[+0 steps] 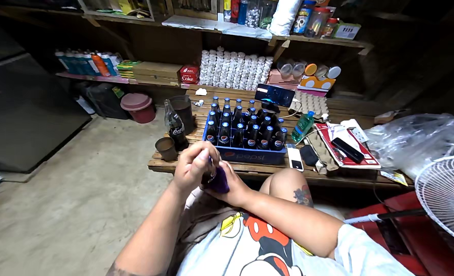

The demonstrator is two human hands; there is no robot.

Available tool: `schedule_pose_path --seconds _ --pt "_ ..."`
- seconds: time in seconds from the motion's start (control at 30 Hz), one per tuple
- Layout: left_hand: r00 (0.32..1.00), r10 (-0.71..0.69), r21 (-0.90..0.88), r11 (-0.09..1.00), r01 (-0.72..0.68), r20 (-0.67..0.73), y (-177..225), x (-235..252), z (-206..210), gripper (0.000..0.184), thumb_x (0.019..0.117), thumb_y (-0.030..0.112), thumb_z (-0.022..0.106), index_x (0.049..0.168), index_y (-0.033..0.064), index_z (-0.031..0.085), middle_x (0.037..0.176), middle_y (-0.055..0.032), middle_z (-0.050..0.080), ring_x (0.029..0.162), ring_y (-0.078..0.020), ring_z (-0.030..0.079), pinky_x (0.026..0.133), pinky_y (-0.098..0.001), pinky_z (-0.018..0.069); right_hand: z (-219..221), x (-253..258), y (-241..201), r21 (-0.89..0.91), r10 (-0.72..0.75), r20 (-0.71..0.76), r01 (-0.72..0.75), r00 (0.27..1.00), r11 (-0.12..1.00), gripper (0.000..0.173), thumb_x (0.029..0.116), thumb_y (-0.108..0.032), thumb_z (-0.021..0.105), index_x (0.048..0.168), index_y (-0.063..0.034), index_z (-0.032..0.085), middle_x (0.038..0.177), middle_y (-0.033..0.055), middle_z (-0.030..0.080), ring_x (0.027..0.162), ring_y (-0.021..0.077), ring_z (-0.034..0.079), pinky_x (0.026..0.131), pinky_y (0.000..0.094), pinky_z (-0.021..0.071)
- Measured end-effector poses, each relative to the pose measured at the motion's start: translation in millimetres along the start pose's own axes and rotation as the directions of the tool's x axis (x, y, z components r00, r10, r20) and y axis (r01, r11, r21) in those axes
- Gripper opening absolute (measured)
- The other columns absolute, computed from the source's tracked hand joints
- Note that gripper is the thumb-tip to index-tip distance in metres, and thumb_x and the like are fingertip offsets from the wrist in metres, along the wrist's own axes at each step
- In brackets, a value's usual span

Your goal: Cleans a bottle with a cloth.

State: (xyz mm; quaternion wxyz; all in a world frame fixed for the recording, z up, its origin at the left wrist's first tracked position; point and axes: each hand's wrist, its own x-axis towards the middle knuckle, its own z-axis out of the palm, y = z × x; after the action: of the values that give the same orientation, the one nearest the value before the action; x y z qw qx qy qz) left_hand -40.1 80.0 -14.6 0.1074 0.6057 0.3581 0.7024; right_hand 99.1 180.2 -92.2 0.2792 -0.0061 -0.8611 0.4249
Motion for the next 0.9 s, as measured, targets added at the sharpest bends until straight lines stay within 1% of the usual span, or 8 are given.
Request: schedule_pose_path --seconds 0.07,0.13,0.23,0.3,0.5,0.63,0.73,0.9 --pt "0.997 0.003 0.066 0.998 0.001 -0.072 -4 5 -5 0.041 0.106 0.052 0.043 0.089 0.0235 0.067 0.091 0.0092 0.068 0.093 -0.0062 0.066 0.086 -0.027 0.0557 -2 2 -3 0.02 -0.088 -0.108 0.091 0.99 0.996 0.082 0.08 -0.02 0.085 0.144 0.0111 0.044 0.139 0.0301 0.053 0.132 0.0295 0.054 0.113 0.0382 0.0456" --pt "0.994 0.007 0.102 0.995 0.004 -0.106 -6 9 -10 0.043 0.1059 0.05 0.043 0.084 0.0205 0.065 0.1 0.005 0.068 0.108 -0.0129 0.063 0.098 -0.034 0.052 -2 5 -6 -0.039 -0.282 -0.222 0.28 0.934 0.959 0.077 0.0817 -0.02 0.084 0.143 0.0071 0.045 0.138 0.0301 0.052 0.134 0.0301 0.052 0.113 0.0393 0.0454" --pt "0.994 -0.015 0.117 0.993 0.027 -0.108 -7 11 -12 0.044 0.1061 0.048 0.042 0.082 0.0184 0.064 0.113 0.0013 0.066 0.123 -0.0173 0.057 0.109 -0.0382 0.0453 -3 11 -14 -0.137 -0.442 -0.214 0.421 0.871 0.896 0.083 0.0858 -0.027 0.081 0.152 -0.0134 0.033 0.149 0.0251 0.04 0.142 0.0295 0.043 0.117 0.0413 0.041" --pt "0.997 -0.035 0.082 0.996 0.041 -0.073 -6 12 -11 0.046 0.1064 0.048 0.041 0.084 0.0173 0.066 0.119 -0.0007 0.067 0.127 -0.0191 0.056 0.111 -0.0399 0.0439 -2 12 -14 -0.185 -0.451 -0.164 0.422 0.877 0.887 0.084 0.09 -0.03 0.076 0.157 -0.0168 0.028 0.156 0.0277 0.033 0.146 0.0315 0.04 0.119 0.0417 0.0386" --pt "0.998 -0.057 -0.011 0.998 0.057 -0.002 -2 10 -14 0.049 0.1061 0.053 0.041 0.093 0.0145 0.069 0.118 -0.007 0.072 0.124 -0.0261 0.063 0.11 -0.0461 0.0486 -1 9 -7 -0.238 -0.46 -0.067 0.434 0.885 0.869 0.068 0.0943 -0.023 0.067 0.154 -0.0245 0.036 0.161 0.0283 0.027 0.146 0.0341 0.039 0.119 0.0434 0.0388" --pt "0.995 -0.092 -0.028 0.995 0.091 -0.041 -1 8 -20 0.049 0.1047 0.055 0.041 0.091 0.0166 0.069 0.115 -0.006 0.073 0.121 -0.0252 0.065 0.107 -0.0443 0.0503 1 7 -8 -0.256 -0.494 -0.044 0.469 0.868 0.846 0.058 0.094 -0.021 0.067 0.147 -0.0195 0.044 0.158 0.0279 0.031 0.148 0.0351 0.036 0.122 0.0443 0.0332" --pt "0.99 -0.108 -0.053 0.993 0.103 -0.088 -3 6 -29 0.048 0.1027 0.057 0.045 0.09 0.0177 0.069 0.113 -0.0061 0.073 0.118 -0.0256 0.066 0.106 -0.0444 0.0516 3 5 -9 -0.277 -0.501 -0.02 0.477 0.865 0.834 0.054 0.0892 -0.018 0.07 0.141 -0.0166 0.053 0.156 0.0277 0.035 0.146 0.0391 0.037 0.122 0.0477 0.0337" --pt "0.976 -0.153 -0.075 0.987 0.143 -0.158 -6 4 -45 0.048 0.1001 0.061 0.044 0.09 0.0203 0.067 0.107 -0.005 0.075 0.104 -0.0227 0.072 0.09 -0.0409 0.0589 8 1 -6 -0.315 -0.508 0.024 0.489 0.861 0.813 0.053 0.0872 -0.014 0.072 0.138 -0.0205 0.059 0.152 0.0228 0.044 0.143 0.0409 0.04 0.12 0.0528 0.035"
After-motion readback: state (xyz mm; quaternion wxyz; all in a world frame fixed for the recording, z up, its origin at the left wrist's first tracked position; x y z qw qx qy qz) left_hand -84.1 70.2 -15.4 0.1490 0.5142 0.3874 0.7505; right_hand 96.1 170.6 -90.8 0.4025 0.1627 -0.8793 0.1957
